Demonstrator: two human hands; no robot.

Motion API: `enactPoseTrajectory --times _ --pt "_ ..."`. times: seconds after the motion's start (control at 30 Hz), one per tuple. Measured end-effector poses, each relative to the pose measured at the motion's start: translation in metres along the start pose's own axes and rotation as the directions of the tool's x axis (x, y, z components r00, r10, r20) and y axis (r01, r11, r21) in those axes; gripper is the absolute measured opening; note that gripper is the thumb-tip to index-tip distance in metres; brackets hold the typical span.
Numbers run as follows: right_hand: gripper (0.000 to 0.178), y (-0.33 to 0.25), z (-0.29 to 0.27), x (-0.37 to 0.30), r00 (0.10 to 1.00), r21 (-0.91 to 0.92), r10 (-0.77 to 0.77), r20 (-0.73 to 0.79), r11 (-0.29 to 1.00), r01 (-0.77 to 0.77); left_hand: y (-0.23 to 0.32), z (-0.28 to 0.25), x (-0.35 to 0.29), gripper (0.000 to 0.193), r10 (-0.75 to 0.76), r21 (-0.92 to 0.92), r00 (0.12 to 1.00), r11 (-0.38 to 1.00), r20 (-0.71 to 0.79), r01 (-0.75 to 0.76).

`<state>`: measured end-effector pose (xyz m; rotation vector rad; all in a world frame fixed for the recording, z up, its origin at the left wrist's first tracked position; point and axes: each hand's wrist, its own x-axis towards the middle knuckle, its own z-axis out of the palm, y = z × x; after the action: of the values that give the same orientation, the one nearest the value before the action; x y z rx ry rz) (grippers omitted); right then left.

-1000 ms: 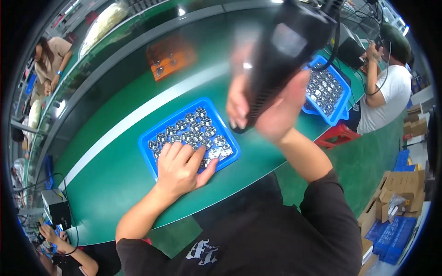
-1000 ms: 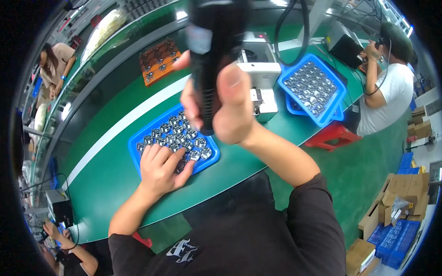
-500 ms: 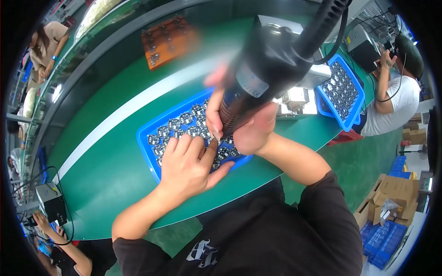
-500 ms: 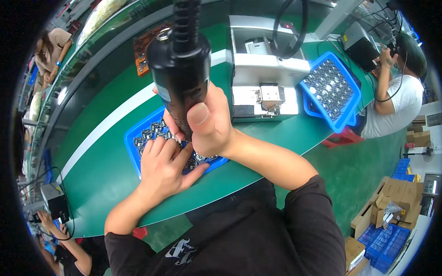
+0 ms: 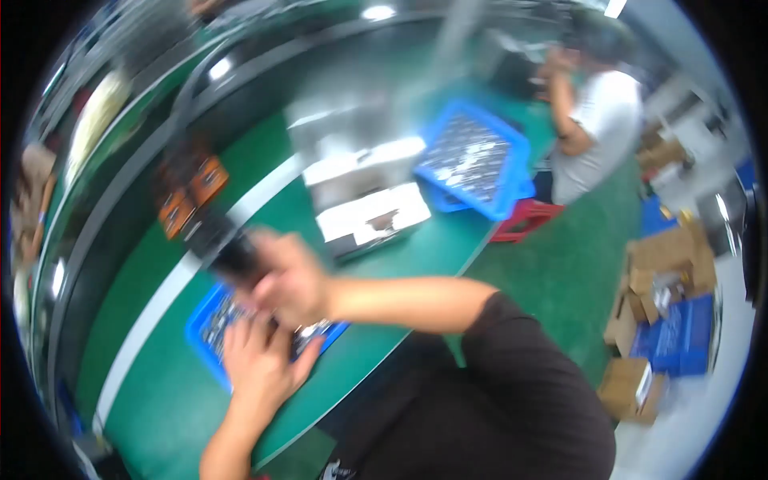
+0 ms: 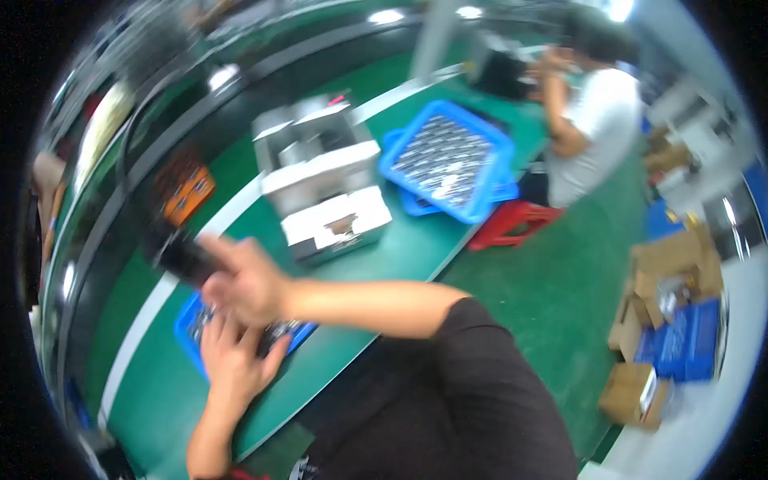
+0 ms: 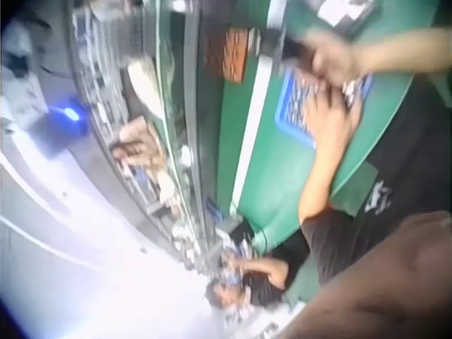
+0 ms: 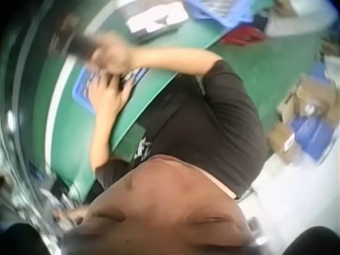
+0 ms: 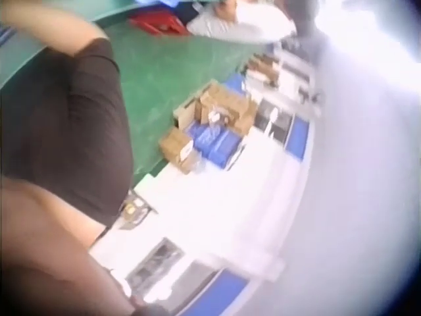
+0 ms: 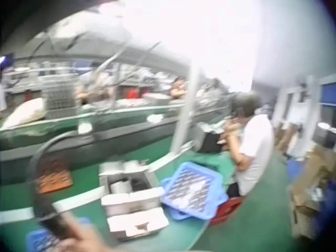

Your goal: The person secures electronic components into a blue tray with an electric screwdriver, driving screws to fasten them in place.

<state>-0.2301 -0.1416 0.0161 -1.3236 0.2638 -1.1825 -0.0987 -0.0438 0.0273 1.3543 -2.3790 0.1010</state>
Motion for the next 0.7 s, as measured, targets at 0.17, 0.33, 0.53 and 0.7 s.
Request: enactPoseTrajectory --times 0.17,0.33,0.53,0.7 --pt "0.071 -0.016 0.010 0.008 0.975 -0.109 -0.219 0.046 0.969 0.223 0.021 -0.011 0.007 0.040 -0.023 -0.052 0.999 0.998 -0.035 0.021" --pt "0.067 -0.020 0.007 0.008 0.981 0.065 -0.177 0.079 0.983 0.172 0.032 -0.012 0.008 0.037 0.016 0.034 0.999 0.999 -0.027 -0.015" --pt "0.072 -0.037 0.000 -0.004 0.984 0.139 -0.177 0.033 0.975 0.171 0.049 -0.035 0.022 0.029 0.041 0.116 0.999 0.992 -0.020 -0.038" --pt "0.070 -0.042 0.001 -0.007 0.994 0.311 -0.080 -0.069 0.945 0.097 0.055 -0.040 0.021 0.024 0.005 0.118 1.000 0.993 -0.005 -0.004"
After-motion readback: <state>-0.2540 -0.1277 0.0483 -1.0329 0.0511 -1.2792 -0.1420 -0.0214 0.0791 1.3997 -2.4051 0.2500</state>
